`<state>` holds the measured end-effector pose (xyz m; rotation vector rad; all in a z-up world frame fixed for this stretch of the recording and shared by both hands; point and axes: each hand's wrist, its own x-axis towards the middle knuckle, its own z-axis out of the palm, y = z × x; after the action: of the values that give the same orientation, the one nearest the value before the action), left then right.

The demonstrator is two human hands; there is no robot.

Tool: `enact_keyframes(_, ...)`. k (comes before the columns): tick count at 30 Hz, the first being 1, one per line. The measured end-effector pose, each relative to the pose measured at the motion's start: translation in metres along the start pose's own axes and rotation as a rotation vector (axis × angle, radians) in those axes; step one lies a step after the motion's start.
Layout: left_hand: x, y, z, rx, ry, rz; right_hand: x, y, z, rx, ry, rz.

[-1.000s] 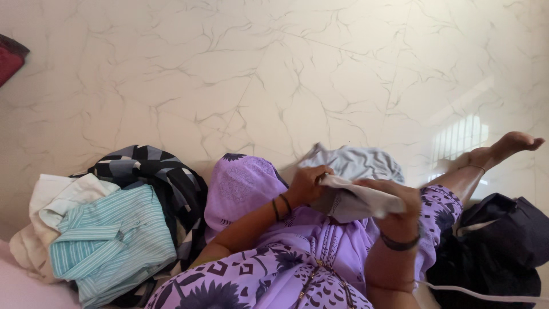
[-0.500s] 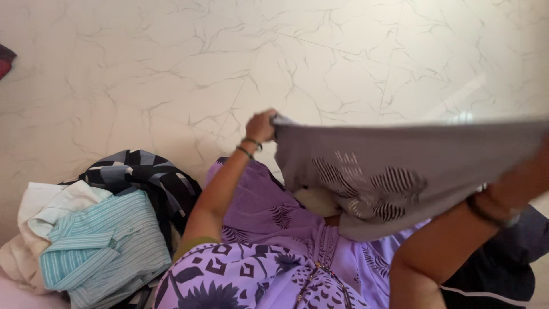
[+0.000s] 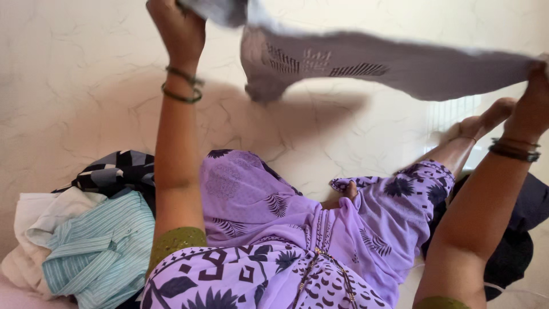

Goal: The person folds a light blue striped shirt on the floor, smoothing it out, folding the sleeves, and then folding the body into a compact rectangle. They then pick up a grey t-shirt, lay it flat, and begin to smooth it out.

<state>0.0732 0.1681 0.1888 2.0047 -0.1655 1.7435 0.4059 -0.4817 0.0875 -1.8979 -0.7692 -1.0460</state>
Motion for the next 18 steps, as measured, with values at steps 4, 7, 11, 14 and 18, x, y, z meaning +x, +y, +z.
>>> enact_keyframes(4, -0.059, 0.080, -0.042, -0.064, -0.497, -0.360, -0.079, 0.020, -0.004, -0.166, -0.250, 0.058)
enact_keyframes(7, -0.145, 0.076, -0.036, -0.052, -0.781, -0.446, -0.154, 0.021, 0.021, -0.231, -0.419, -0.021)
enact_keyframes(11, -0.285, 0.047, -0.003, 0.277, -1.071, -0.417, -0.233, -0.013, 0.053, -0.132, -0.662, 0.251)
enact_keyframes(14, -0.342, 0.028, 0.017, 0.301, -1.444, -0.593, -0.261, -0.032, 0.063, -0.514, -0.911, 0.289)
enact_keyframes(18, -0.353, 0.022, 0.035, 0.216, -1.560, -0.621, -0.264, -0.027, 0.066, -0.532, -0.872, 0.351)
